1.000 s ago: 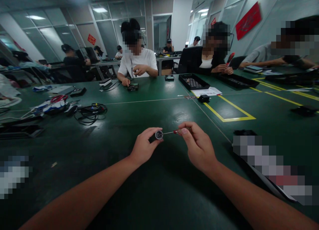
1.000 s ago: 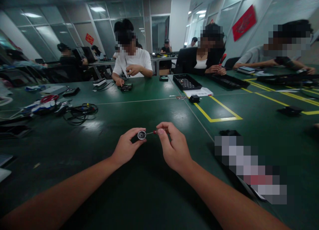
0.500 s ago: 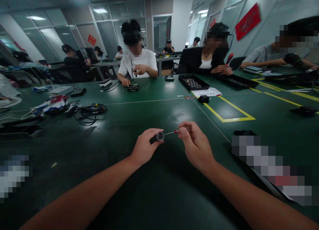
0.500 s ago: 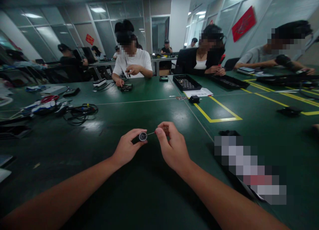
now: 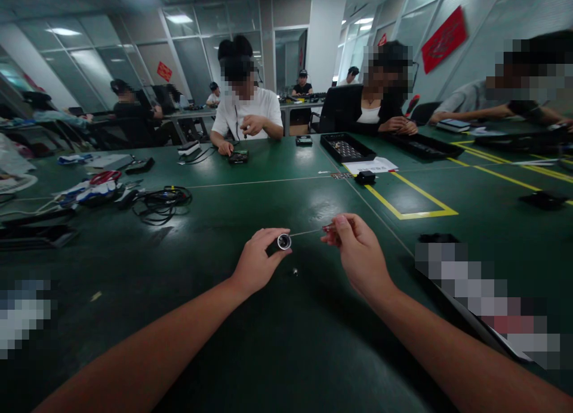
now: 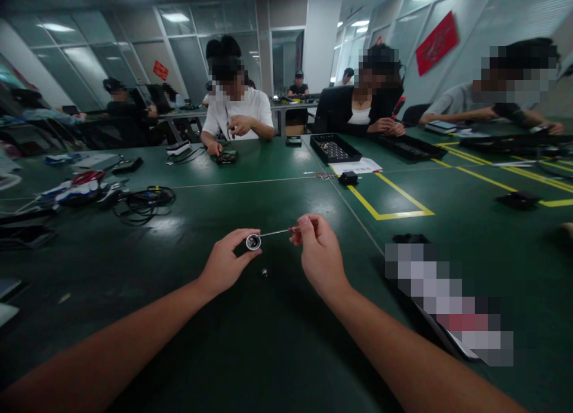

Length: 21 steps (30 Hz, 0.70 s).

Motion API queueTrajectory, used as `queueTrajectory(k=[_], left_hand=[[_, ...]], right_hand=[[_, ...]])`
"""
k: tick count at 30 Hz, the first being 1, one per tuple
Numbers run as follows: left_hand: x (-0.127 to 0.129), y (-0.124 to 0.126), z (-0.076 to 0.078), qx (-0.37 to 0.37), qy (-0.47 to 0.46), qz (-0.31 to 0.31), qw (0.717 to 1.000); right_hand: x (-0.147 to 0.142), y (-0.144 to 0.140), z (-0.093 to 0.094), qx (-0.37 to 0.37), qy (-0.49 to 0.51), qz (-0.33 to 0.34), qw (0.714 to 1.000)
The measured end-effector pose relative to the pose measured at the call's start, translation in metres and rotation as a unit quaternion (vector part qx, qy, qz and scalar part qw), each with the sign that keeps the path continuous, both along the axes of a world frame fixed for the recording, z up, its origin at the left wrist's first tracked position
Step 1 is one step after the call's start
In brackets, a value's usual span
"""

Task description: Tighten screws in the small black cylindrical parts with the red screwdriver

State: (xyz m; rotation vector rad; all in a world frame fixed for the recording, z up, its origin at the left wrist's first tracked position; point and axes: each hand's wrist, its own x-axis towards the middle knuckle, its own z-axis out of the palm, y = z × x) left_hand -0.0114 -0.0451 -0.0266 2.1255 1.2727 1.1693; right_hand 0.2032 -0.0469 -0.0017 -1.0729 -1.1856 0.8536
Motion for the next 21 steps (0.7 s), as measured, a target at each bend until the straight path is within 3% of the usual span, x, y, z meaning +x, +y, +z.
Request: queueTrajectory(k=[3, 11, 21], left_hand=[[0.0, 0.0, -0.001, 0.005, 0.004, -0.003, 1.0], [0.0, -0.002, -0.001, -0.022, 0.006, -0.028, 0.999], [-0.004, -0.004, 0.015, -0.026, 0.044, -0.016, 0.999]], right_hand=[[-0.003, -0.009, 0.006, 0.037, -0.068, -0.017, 0.997], [-0.003, -0.015, 0.007, 0.076, -0.115, 0.002, 0.99], [0.0, -0.016, 0.015, 0.105, -0.084, -0.042, 0.99]])
